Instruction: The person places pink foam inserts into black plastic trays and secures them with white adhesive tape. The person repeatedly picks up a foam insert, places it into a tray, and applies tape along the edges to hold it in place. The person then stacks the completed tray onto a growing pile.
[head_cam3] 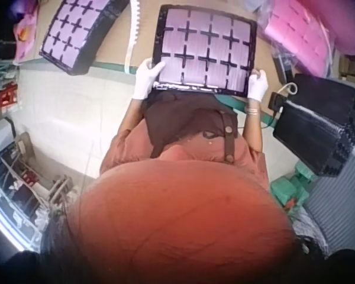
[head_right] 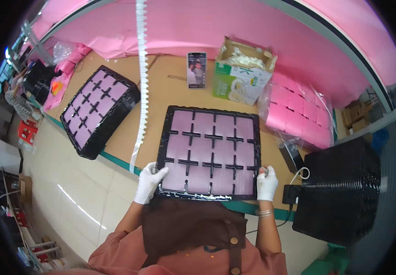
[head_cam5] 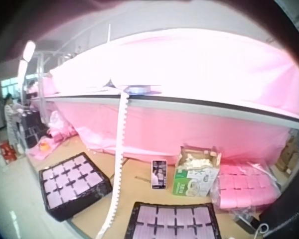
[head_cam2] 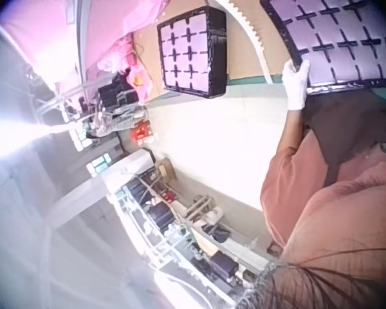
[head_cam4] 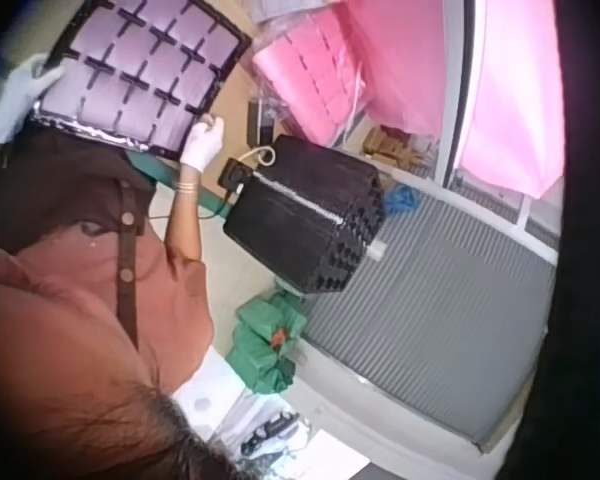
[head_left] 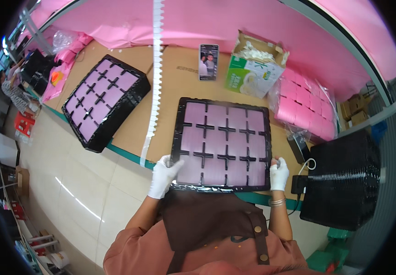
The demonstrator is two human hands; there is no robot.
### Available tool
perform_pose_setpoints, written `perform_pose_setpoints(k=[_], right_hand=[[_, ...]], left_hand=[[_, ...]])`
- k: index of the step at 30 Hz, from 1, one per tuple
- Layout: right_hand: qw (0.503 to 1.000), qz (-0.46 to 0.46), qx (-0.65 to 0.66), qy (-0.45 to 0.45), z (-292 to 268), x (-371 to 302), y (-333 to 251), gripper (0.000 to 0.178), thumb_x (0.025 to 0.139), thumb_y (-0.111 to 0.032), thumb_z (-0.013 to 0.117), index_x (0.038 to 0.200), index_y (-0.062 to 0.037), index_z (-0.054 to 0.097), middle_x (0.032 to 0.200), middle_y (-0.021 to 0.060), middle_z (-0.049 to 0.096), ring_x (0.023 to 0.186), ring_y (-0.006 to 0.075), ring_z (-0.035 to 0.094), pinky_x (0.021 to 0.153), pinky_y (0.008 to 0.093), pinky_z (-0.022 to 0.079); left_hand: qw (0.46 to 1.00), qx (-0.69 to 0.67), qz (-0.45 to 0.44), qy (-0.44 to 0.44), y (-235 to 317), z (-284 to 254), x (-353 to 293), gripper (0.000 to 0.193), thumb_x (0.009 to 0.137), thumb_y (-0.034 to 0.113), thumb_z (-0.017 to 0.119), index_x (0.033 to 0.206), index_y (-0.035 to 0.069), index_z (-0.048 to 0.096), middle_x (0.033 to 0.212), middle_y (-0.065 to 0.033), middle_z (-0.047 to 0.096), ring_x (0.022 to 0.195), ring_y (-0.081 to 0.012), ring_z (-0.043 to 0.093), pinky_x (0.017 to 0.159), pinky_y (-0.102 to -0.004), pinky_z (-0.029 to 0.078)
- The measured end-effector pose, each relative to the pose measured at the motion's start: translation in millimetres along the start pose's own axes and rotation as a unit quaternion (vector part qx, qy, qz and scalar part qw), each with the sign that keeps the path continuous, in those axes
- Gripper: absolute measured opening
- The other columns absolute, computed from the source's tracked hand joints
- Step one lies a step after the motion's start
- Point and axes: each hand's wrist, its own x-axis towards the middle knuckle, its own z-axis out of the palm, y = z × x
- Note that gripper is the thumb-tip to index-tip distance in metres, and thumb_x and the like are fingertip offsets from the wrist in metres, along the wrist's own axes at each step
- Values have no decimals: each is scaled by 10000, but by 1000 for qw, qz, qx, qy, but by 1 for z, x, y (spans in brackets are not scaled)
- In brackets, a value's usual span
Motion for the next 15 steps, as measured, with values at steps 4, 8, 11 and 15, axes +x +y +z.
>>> perform_pose_setpoints(k=[4, 8, 11, 15], right_hand=[[989, 14, 139, -39, 4, 2, 13, 237, 947, -154, 595, 1083, 39, 611, 924, 137, 693, 779, 181, 662, 701, 289, 514], [929, 93, 358, -24, -4, -5, -10, 300, 1002, -234, 551, 1153, 24, 549, 1008, 109, 650, 733, 124, 609, 649, 242, 501], [946, 32, 322, -12, -8, -11, -5, 304, 994, -257, 566, 1126, 17, 564, 984, 112, 662, 725, 137, 626, 651, 248, 507], [953, -7, 302, -31, -8, -23, -17, 247, 988, -217, 568, 1065, 17, 589, 936, 112, 668, 715, 134, 629, 649, 250, 508]], left_hand=[[985, -63, 162, -12, -7, -5, -27, 352, 824, 76, 739, 1099, 8, 529, 1099, -57, 564, 1070, -142, 512, 958, -289, 397], [976, -94, 190, 44, 19, -50, -63, 423, 811, 25, 735, 1169, 35, 508, 1104, -50, 569, 1029, -143, 542, 927, -300, 443], [942, -129, 251, 182, 34, -98, -79, 424, 803, 31, 720, 1172, 41, 512, 1111, -53, 575, 1028, -150, 551, 939, -324, 461], [885, -196, 347, 242, 52, -176, -57, 634, 853, 76, 649, 1424, -21, 389, 1348, -127, 518, 1186, -213, 540, 1031, -351, 423]])
